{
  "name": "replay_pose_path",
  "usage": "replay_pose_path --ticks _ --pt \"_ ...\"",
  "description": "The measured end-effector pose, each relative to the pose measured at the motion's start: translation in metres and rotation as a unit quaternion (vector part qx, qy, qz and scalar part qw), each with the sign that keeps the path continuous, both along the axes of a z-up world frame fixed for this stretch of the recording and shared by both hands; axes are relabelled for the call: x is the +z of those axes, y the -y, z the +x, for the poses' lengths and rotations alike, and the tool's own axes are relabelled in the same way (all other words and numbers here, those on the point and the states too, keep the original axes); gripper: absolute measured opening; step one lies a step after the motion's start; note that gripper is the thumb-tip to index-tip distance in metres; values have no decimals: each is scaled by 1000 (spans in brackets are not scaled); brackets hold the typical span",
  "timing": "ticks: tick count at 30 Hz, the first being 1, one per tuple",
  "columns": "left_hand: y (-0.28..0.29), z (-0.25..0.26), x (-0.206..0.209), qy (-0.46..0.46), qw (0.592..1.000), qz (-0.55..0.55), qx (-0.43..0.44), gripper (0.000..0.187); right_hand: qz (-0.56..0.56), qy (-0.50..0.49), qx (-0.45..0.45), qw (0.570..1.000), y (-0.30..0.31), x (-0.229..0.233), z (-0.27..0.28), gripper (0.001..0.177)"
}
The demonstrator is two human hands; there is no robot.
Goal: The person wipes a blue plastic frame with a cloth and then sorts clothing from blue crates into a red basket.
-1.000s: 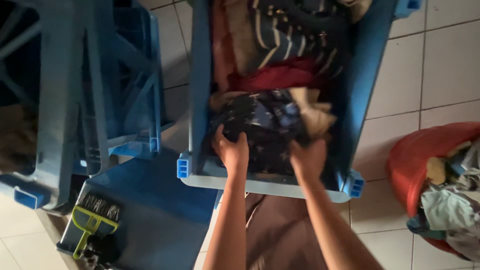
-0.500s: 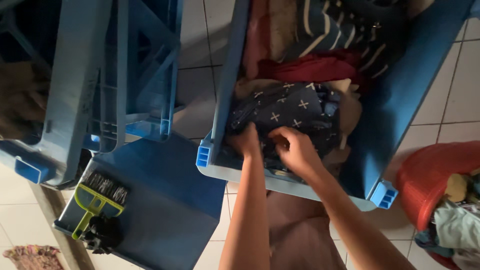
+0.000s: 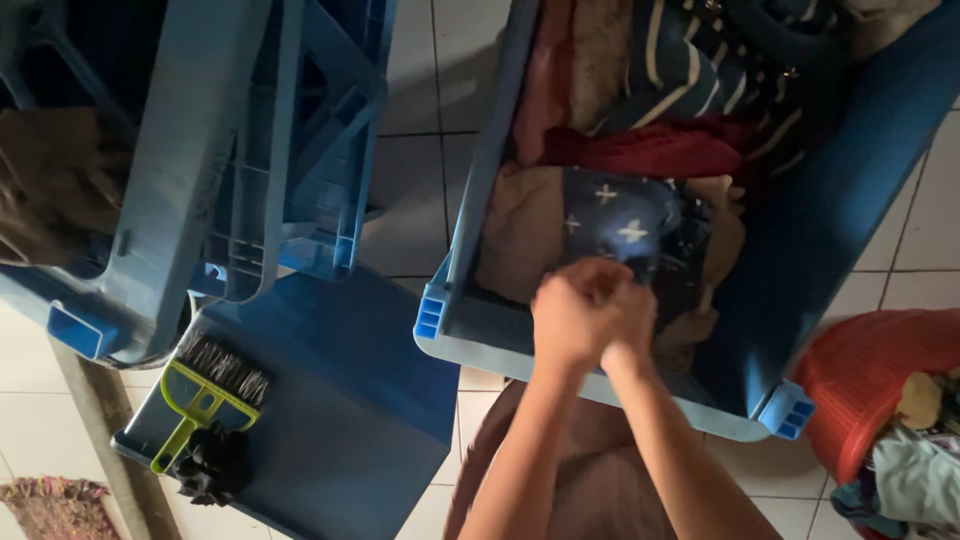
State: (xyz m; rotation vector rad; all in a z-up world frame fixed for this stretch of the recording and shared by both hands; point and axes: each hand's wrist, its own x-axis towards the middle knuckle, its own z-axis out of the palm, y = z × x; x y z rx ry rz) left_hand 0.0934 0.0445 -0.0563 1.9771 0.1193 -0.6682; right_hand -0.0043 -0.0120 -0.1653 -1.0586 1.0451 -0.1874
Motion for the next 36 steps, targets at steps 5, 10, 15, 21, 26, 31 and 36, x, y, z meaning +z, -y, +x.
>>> replay_pose_path --ticks 5,10,15,21,26,31,36 --pt "-34 8 -99 -35 972 174 154 60 -113 -166 52 978 34 -5 -30 37" --pt "-45 17 -192 -109 952 270 99 60 -519 -149 346 767 48 20 -57 41" --pt "-45 30 -211 -173 920 192 294 57 -462 -160 355 797 51 24 -62 27" --pt "-51 27 -204 -150 885 78 434 48 -497 -142 340 786 64 33 -69 22" --pt "-47 -12 -141 -172 802 -219 529 42 -512 -114 319 789 86 34 -88 19" --pt "-42 -39 -31 -197 721 -452 487 36 -499 -173 329 782 97 44 -93 17" --pt "-66 -20 44 -193 822 -371 386 28 -75 -114 49 989 96 50 -77 22"
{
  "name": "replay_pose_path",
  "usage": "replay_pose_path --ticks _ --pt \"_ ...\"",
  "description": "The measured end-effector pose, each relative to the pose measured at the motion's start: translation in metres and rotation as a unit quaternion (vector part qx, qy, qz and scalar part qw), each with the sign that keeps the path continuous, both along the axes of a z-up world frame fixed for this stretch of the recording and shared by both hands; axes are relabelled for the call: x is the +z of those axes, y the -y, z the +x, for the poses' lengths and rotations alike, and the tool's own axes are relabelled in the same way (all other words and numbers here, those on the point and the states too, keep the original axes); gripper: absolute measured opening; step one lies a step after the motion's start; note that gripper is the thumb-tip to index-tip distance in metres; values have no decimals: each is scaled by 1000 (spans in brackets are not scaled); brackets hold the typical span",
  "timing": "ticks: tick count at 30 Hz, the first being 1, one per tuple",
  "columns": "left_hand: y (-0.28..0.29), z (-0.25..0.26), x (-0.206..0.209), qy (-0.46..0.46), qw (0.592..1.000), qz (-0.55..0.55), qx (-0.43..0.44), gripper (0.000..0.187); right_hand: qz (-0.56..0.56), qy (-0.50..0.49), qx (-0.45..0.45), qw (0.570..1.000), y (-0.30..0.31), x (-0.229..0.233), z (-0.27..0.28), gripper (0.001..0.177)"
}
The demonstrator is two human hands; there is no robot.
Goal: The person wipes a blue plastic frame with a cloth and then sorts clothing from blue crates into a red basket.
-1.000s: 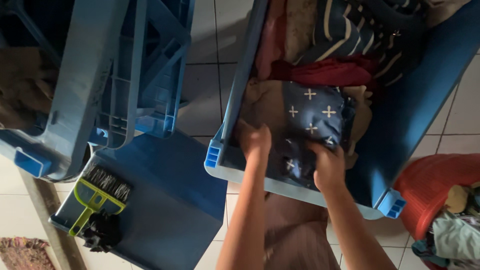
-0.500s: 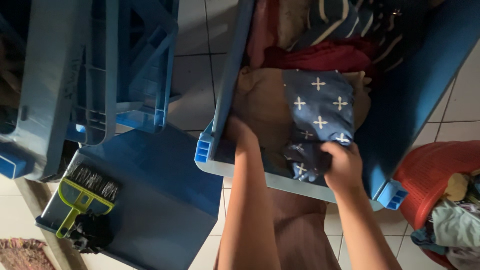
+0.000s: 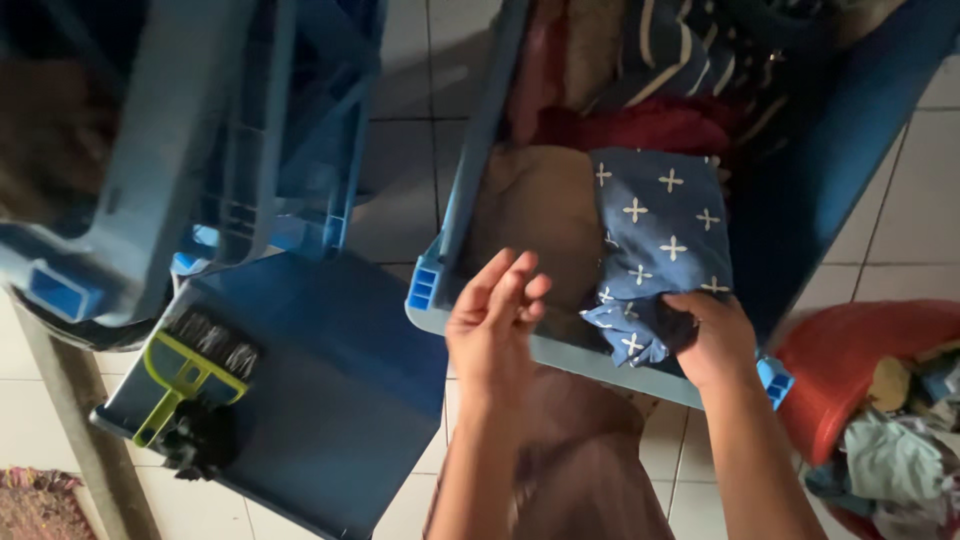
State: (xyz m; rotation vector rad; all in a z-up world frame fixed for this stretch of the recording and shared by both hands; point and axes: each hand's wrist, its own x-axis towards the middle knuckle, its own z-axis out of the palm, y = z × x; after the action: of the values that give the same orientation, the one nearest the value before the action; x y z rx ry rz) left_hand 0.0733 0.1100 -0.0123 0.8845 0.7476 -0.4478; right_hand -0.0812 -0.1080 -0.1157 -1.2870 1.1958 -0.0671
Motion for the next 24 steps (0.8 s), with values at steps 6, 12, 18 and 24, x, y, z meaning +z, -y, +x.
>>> replay_pose_path --ticks 6,12,18,24 --pt "-81 34 59 175 969 165 -54 20 -102 2 189 977 -8 -2 -3 15" --pt "-144 96 89 277 817 497 -99 27 56 -2 58 997 -32 17 35 14" --pt "-128 110 118 203 439 806 -342 79 -219 21 262 940 -54 16 44 35" --pt "-58 52 67 320 625 614 -361 25 172 71 -116 976 -59 2 55 35"
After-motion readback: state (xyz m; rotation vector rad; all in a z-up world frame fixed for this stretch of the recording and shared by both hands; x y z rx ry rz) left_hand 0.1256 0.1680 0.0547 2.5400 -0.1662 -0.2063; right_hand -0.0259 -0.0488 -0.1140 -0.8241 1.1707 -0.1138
